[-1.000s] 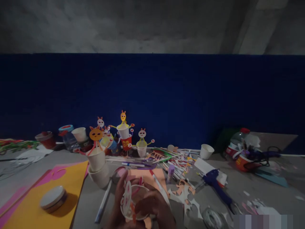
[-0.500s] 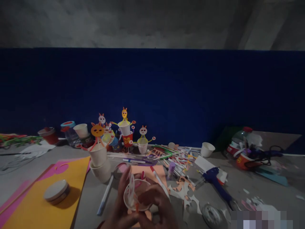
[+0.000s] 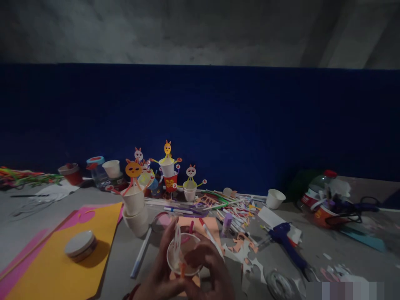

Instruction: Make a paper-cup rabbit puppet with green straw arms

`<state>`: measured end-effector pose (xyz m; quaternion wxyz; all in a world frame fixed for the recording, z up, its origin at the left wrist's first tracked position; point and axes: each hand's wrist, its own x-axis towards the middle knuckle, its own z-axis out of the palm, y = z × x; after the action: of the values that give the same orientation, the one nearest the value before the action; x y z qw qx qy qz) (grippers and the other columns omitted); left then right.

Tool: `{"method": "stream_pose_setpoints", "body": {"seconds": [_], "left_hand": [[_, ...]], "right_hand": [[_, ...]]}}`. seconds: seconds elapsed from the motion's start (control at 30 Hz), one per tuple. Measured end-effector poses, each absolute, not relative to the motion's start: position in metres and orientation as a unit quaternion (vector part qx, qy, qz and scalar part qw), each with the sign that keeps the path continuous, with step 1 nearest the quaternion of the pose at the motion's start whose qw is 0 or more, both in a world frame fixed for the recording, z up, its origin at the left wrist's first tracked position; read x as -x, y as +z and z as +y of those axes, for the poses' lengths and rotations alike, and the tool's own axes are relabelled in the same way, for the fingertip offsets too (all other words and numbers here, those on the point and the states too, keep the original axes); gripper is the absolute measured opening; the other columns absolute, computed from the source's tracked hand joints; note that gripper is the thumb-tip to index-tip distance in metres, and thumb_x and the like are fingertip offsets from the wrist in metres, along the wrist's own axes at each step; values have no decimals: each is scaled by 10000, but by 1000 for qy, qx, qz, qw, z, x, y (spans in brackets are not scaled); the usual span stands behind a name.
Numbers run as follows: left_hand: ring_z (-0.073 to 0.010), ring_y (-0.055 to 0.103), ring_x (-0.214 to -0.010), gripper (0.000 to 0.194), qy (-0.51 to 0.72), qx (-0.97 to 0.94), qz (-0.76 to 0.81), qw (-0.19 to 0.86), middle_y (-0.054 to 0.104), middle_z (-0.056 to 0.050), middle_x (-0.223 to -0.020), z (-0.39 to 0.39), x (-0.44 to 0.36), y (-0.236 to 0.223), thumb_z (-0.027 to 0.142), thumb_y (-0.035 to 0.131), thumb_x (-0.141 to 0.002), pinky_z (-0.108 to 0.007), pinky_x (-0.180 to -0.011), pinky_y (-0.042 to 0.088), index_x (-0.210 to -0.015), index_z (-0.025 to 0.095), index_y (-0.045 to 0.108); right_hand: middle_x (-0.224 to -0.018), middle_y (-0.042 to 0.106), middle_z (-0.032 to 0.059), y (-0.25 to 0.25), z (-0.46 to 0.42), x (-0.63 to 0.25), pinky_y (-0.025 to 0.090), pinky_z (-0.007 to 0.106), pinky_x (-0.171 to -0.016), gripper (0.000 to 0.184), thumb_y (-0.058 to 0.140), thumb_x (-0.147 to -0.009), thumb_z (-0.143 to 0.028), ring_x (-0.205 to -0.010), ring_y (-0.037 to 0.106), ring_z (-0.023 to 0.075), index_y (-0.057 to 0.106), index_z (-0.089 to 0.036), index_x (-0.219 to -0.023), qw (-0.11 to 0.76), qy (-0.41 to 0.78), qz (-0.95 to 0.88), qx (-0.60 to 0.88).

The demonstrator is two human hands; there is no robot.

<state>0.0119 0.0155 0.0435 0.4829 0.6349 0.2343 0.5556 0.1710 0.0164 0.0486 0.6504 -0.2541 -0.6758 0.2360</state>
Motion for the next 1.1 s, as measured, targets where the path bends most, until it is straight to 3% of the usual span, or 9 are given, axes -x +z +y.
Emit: {"method": "stream_pose_setpoints", "body": {"seconds": [0.13, 0.27, 0.37, 0.53, 0.63, 0.87, 1.1], "left_hand": [[-344, 426, -1401, 997, 546, -641, 229, 488, 384, -89, -1560, 15, -9, 42, 427, 760, -816, -453, -1136, 347, -1557, 414, 94], [-378, 290, -1472, 1012, 542, -627, 206, 520, 386, -101, -1548, 15, -6, 45, 507, 752, -794, -475, -1132, 339, -1565, 383, 108], [-398, 372, -1419, 1091, 554, -618, 221, 512, 414, -106, -1520, 17, -7, 45, 525, 819, -706, -493, -1115, 357, -1557, 383, 150], [-390, 522, -1286, 1069, 568, -604, 248, 501, 478, -114, -1458, 17, -9, 45, 493, 817, -719, -500, -1038, 439, -1552, 388, 156], [-379, 533, -1274, 1051, 567, -606, 240, 503, 489, -102, -1443, 17, -10, 46, 463, 814, -734, -493, -1028, 452, -1548, 415, 151], [-344, 539, -1273, 1019, 564, -618, 238, 493, 464, -83, -1465, 17, -9, 50, 460, 799, -759, -461, -1049, 435, -1543, 436, 149], [-347, 519, -1297, 1003, 562, -623, 241, 487, 447, -77, -1486, 16, -9, 47, 422, 786, -786, -458, -1059, 428, -1547, 442, 131]], "right_hand": [[-955, 677, 43, 44, 15, -172, 578, 316, -810, 172, 763, -838, -331, -944, 672, 239, 656, -279, -963, 654, 269, -658, 259], [-934, 659, 28, 44, 16, -175, 565, 274, -744, 205, 774, -814, -267, -881, 660, 216, 640, -274, -969, 641, 302, -659, 252], [-905, 648, 26, 48, 18, -177, 558, 277, -709, 166, 759, -827, -283, -830, 654, 211, 637, -263, -938, 621, 314, -675, 243], [-885, 651, 25, 52, 20, -179, 562, 323, -751, 143, 719, -858, -356, -819, 650, 231, 627, -277, -935, 618, 302, -687, 234], [-886, 652, 19, 50, 20, -181, 552, 360, -858, 155, 711, -868, -372, -818, 647, 228, 604, -274, -922, 615, 301, -687, 243], [-954, 671, 24, 50, 23, -183, 544, 322, -882, 232, 772, -831, -357, -912, 648, 224, 624, -276, -991, 610, 290, -698, 239], [-904, 630, 20, 52, 19, -178, 548, 316, -776, 170, 704, -884, -369, -851, 641, 221, 572, -268, -920, 610, 366, -663, 235]]}}
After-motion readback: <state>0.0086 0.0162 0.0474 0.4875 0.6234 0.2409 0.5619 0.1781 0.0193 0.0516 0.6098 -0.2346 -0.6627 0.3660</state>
